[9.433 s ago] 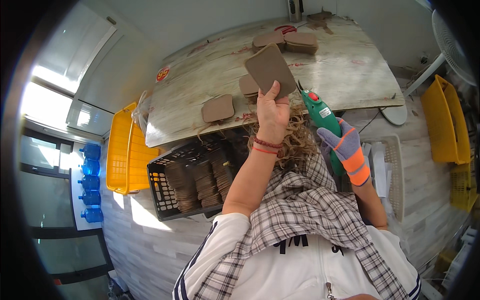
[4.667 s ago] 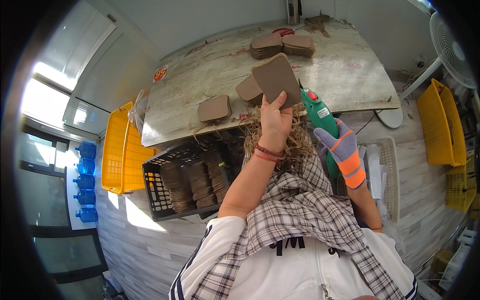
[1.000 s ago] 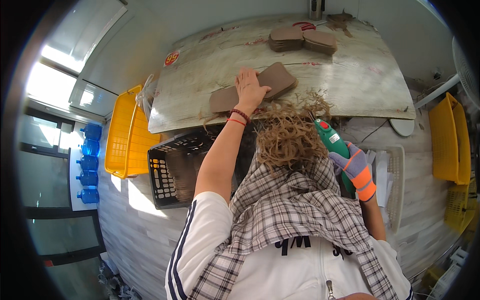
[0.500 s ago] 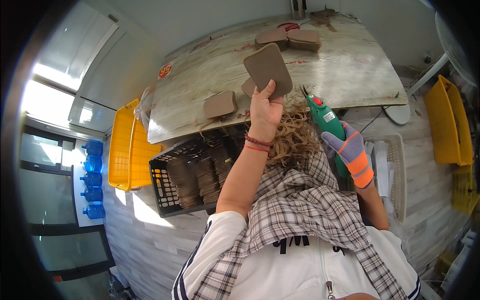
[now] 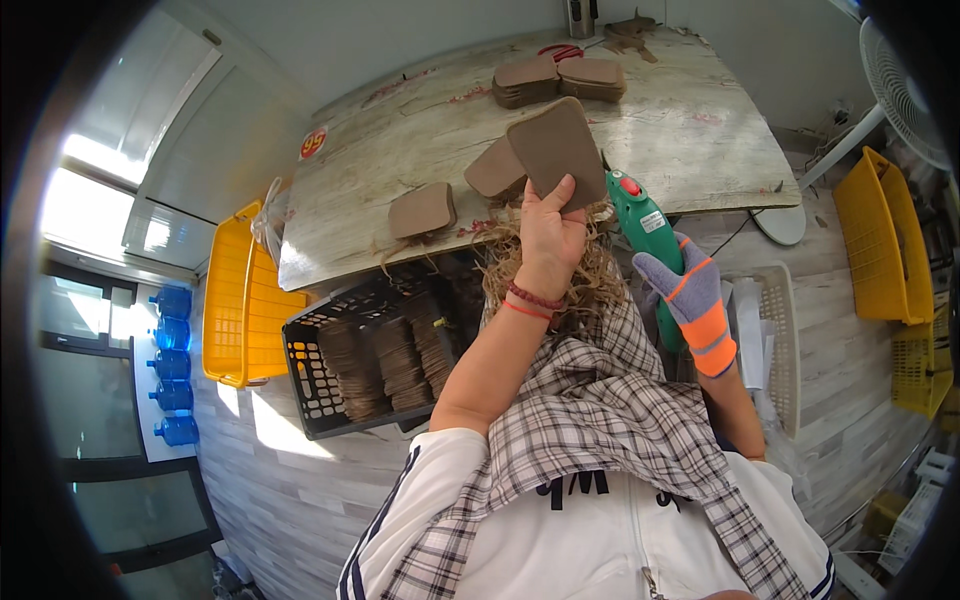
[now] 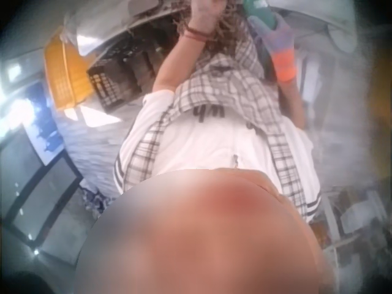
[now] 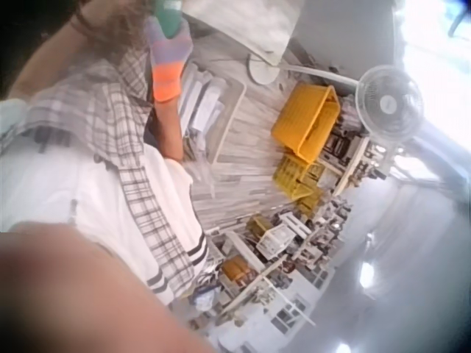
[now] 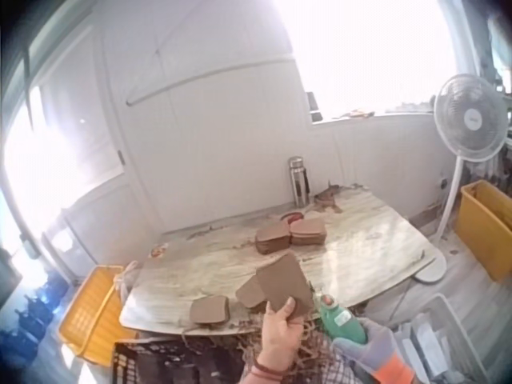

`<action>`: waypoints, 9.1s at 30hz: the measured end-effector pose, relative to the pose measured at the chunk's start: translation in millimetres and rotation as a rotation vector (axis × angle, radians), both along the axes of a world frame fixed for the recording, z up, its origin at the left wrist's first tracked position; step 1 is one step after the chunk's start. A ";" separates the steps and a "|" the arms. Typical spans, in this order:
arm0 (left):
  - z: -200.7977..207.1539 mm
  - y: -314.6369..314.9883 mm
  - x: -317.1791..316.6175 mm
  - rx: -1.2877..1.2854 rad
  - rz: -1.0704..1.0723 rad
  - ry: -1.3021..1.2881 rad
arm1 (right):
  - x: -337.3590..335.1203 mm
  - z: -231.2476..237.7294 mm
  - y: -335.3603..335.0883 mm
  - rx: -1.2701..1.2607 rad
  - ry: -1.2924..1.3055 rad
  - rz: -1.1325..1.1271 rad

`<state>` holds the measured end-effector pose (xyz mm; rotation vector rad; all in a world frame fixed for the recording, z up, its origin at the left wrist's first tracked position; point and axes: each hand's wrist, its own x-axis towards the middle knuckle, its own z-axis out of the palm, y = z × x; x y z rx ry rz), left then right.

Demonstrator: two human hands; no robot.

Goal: The person uses a rotary tool to trim the edges of small rectangular craft material pieces. They handle the pieces one at a time, rotating them to smooth all sides, and place finished pieces into a black crate below the workbench.

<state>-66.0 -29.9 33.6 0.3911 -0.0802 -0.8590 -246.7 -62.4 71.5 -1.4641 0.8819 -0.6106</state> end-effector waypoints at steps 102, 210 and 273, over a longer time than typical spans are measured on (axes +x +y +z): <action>-61.0 21.1 161.4 1.217 0.460 -1.968 | -15.0 -43.4 -2.0 0.124 0.171 0.244; 11.4 85.4 79.0 0.633 -0.470 -1.104 | 0.9 14.5 -8.6 0.055 0.257 0.487; -12.8 2.3 9.4 0.017 0.102 0.139 | -2.1 -11.5 6.9 0.101 0.048 0.073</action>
